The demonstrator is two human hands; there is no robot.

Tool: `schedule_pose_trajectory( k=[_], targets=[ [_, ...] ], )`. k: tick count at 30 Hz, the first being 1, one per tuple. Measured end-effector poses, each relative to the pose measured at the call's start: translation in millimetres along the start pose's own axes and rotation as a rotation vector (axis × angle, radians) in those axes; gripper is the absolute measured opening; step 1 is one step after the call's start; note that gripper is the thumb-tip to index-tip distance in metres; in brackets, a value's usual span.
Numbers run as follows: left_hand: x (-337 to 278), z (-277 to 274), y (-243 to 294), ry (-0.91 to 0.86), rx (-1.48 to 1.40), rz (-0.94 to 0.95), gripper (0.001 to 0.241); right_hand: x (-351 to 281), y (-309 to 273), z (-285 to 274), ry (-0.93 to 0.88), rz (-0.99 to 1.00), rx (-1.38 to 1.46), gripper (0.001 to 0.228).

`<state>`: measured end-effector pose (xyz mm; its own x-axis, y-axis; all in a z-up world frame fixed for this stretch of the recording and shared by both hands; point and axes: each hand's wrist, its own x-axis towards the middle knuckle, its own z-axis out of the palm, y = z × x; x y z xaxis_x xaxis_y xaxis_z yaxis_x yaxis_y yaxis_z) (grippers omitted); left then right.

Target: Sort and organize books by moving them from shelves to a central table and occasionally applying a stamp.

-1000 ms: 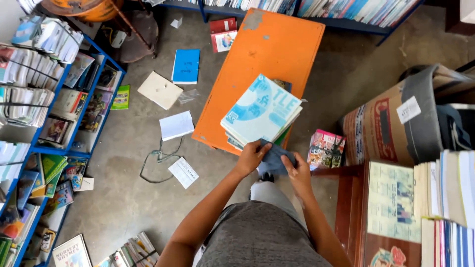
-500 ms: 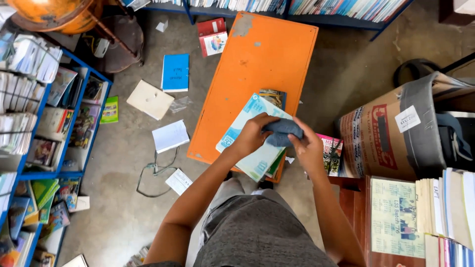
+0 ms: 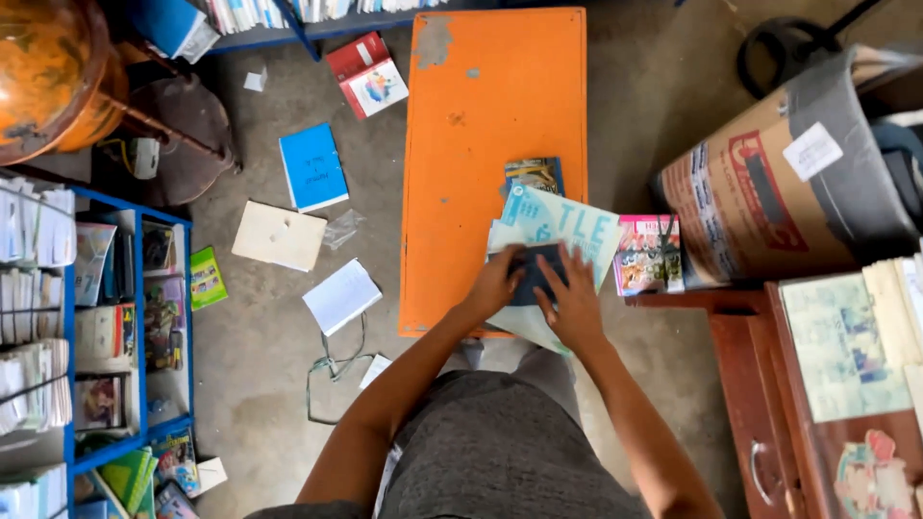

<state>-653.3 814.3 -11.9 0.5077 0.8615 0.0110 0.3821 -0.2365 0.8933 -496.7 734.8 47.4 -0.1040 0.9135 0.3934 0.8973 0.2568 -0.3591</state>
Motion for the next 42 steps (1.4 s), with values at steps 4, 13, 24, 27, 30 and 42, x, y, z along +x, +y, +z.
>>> schedule_pose_trajectory(
  k=[4, 13, 24, 27, 30, 42],
  targets=[
    [-17, -43, -21, 0.113, 0.070, -0.106, 0.057, 26, 2, 44, -0.139, -0.092, -0.091, 0.051],
    [-47, -40, -78, -0.330, -0.038, -0.324, 0.070, 7, -49, 86, -0.103, 0.149, -0.293, 0.052],
    [-50, -41, -68, -0.269, -0.222, -0.389, 0.066, 37, 83, 76, -0.227, 0.541, -0.373, 0.050],
    [-48, -59, -44, -0.271, -0.183, -0.415, 0.065, 51, 45, 108, -0.132, 0.518, -0.510, 0.054],
    [-46, -47, -65, -0.320, -0.149, -0.388, 0.065, 55, -25, 107, -0.235, 0.284, -0.389, 0.047],
    [-42, -54, -57, -0.344, -0.103, -0.380, 0.050, 115, 19, 120, -0.157, 0.361, -0.346, 0.049]
  ],
)
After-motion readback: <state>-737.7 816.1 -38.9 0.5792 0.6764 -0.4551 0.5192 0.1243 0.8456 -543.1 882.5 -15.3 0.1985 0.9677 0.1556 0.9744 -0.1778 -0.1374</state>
